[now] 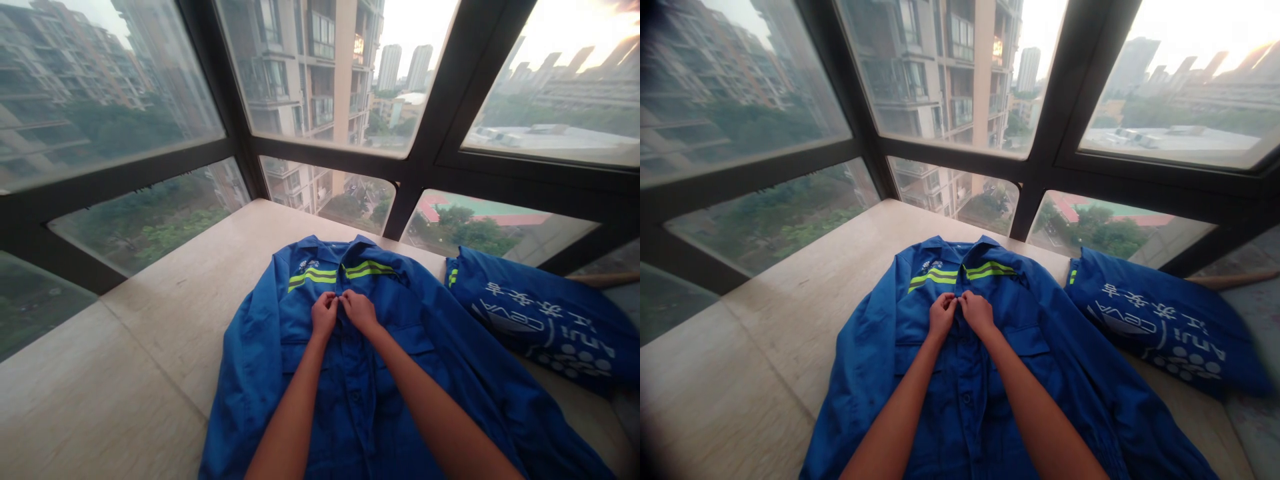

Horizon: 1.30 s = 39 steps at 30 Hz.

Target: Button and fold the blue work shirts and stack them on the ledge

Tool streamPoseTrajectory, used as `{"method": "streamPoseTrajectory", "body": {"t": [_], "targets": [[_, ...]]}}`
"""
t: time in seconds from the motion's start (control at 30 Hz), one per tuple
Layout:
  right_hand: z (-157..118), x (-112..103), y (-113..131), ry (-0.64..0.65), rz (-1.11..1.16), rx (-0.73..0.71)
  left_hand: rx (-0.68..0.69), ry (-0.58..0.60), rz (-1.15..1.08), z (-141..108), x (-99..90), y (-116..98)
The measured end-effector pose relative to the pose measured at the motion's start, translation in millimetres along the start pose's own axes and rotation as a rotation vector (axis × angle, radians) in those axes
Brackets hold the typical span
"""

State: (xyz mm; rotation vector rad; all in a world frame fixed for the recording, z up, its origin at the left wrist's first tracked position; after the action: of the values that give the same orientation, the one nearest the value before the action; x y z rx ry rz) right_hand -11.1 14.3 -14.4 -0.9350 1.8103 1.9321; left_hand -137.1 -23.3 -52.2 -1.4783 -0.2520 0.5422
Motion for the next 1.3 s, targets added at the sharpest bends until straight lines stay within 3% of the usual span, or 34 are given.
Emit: {"method": "streamPoseTrajectory", "body": {"t": [0.33, 0.67, 0.83, 1.1, 1.3], "targets": [[13.1, 7.7, -15.7, 0.192, 0.317, 0.099, 0.065, 0.057, 0.03, -4.9, -3.1, -5.5], [-5.6, 7.5, -17.4, 0.061, 0.328, -0.011, 0.091, 0.055, 0.074, -5.8, -1.5, -4.4], [-8.5, 9.7, -15.7, -0.032, 0.288, 0.021, 0.095, 0.054, 0.09, -7.8, -1.4, -6.5], [7.4, 9.8, -13.5, 0.075, 0.354, 0.159, 0.11, 0.073, 0.109, -8.0, -2.4, -9.1], [7.2, 6.4, -13.8, 0.08, 0.254, 0.184, 0.106, 0.029, 0.239, -11.3, 1.1, -10.9]]}}
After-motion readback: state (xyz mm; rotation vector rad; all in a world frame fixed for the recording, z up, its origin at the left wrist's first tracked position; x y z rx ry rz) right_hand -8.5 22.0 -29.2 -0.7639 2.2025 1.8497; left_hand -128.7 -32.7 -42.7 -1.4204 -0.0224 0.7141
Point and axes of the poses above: each hand's wrist, its own z-axis towards the middle knuckle, its own x-axis out of the palm, y = z × x, the point moved 1 cm from there along z, towards the middle knuckle, and after that the axes turned 4 degrees about -y, right-handed, at the moved point
